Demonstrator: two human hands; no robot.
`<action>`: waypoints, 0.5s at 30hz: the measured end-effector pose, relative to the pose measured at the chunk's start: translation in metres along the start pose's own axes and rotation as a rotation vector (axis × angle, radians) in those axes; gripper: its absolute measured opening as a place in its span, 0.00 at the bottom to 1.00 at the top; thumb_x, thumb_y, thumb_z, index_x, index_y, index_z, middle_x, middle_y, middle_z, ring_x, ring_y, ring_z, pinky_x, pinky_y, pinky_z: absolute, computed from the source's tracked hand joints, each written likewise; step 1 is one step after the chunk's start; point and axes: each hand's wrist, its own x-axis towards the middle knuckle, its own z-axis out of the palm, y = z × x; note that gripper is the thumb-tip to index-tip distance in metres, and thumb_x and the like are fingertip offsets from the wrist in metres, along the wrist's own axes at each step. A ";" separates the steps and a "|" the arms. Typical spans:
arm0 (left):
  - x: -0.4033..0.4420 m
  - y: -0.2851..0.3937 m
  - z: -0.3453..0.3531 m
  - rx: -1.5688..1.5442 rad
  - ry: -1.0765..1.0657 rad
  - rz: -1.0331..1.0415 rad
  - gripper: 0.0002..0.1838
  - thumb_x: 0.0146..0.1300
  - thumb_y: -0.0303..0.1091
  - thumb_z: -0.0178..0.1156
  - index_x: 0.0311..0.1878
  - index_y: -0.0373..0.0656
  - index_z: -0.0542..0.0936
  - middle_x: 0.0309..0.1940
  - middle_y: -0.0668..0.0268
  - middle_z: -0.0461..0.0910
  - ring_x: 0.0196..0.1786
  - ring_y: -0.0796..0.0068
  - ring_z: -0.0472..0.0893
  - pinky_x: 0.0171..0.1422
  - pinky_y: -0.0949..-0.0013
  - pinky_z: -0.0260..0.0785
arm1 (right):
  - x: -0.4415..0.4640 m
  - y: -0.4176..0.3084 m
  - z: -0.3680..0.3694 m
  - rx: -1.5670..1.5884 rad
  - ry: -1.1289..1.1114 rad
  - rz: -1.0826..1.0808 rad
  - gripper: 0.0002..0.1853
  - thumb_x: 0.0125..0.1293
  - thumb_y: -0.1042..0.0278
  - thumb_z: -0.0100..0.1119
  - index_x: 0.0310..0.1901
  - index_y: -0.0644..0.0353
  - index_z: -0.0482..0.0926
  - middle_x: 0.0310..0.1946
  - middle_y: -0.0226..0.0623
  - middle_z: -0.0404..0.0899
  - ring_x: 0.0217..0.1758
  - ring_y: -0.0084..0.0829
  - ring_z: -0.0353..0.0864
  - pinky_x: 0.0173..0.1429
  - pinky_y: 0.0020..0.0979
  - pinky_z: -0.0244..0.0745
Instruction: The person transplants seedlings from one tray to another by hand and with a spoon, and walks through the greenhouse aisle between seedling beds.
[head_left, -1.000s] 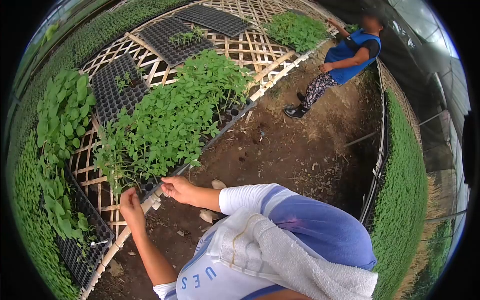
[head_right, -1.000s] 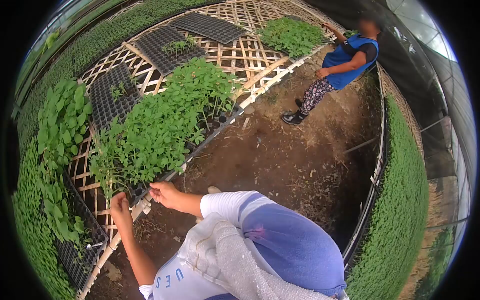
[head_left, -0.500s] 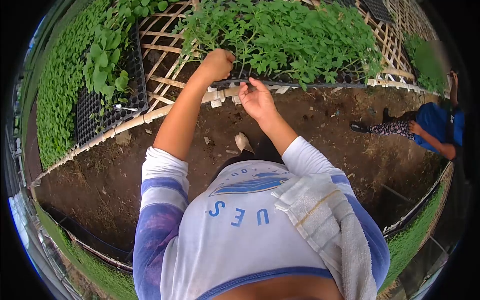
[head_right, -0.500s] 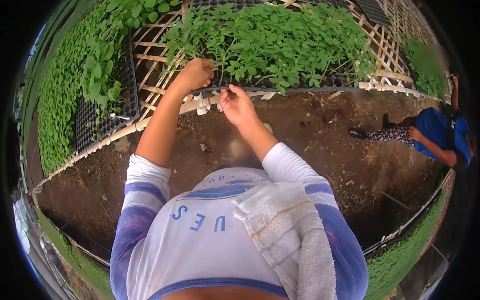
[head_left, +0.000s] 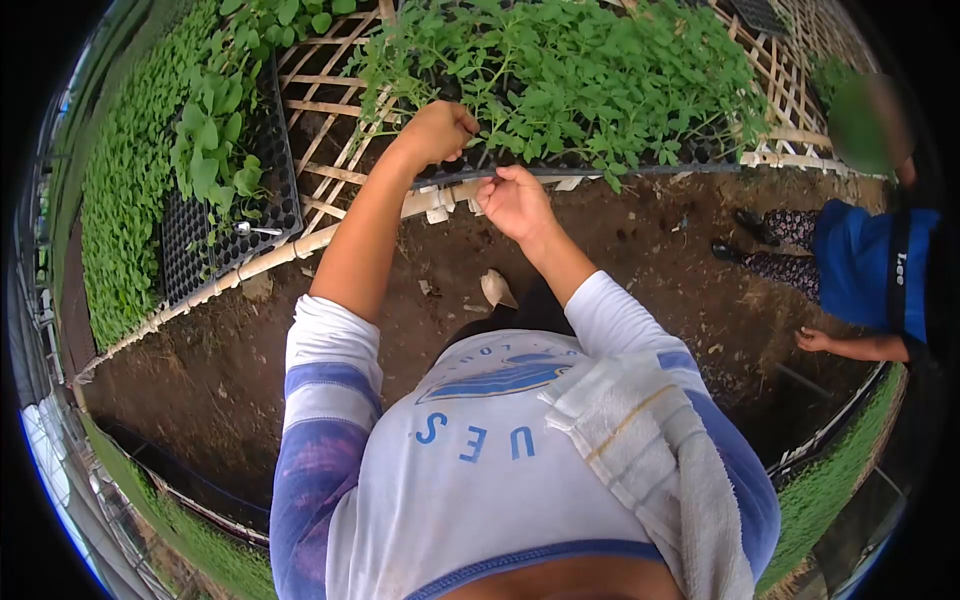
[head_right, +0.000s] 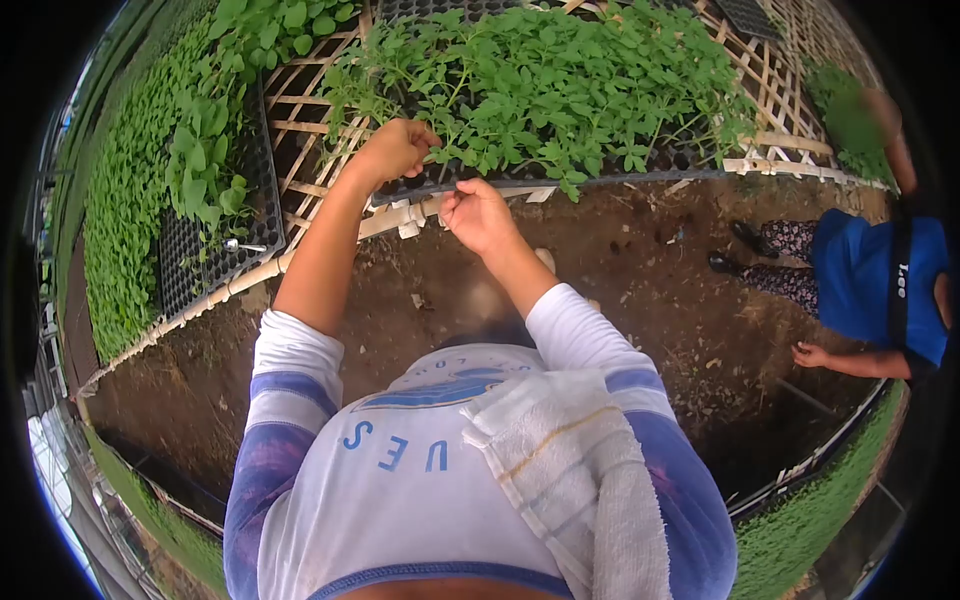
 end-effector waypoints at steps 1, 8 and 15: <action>0.001 -0.001 0.000 0.000 0.002 0.002 0.18 0.59 0.19 0.53 0.51 0.32 0.82 0.33 0.65 0.82 0.26 0.79 0.78 0.30 0.73 0.74 | 0.002 -0.001 -0.001 -0.009 0.001 0.020 0.10 0.58 0.80 0.59 0.40 0.61 0.70 0.37 0.35 0.73 0.37 0.30 0.73 0.37 0.28 0.75; 0.003 0.003 -0.007 0.052 -0.021 0.026 0.17 0.61 0.21 0.55 0.53 0.33 0.82 0.35 0.65 0.82 0.27 0.78 0.79 0.30 0.74 0.74 | 0.002 -0.004 -0.001 -0.011 0.000 0.003 0.08 0.60 0.81 0.60 0.36 0.61 0.70 0.32 0.35 0.73 0.33 0.29 0.75 0.35 0.27 0.75; -0.002 0.011 -0.010 0.069 -0.041 -0.015 0.15 0.65 0.22 0.56 0.54 0.35 0.81 0.35 0.66 0.82 0.28 0.79 0.79 0.30 0.74 0.74 | -0.005 -0.005 0.013 0.016 -0.009 0.034 0.08 0.61 0.81 0.61 0.33 0.61 0.71 0.28 0.33 0.72 0.32 0.28 0.75 0.35 0.26 0.76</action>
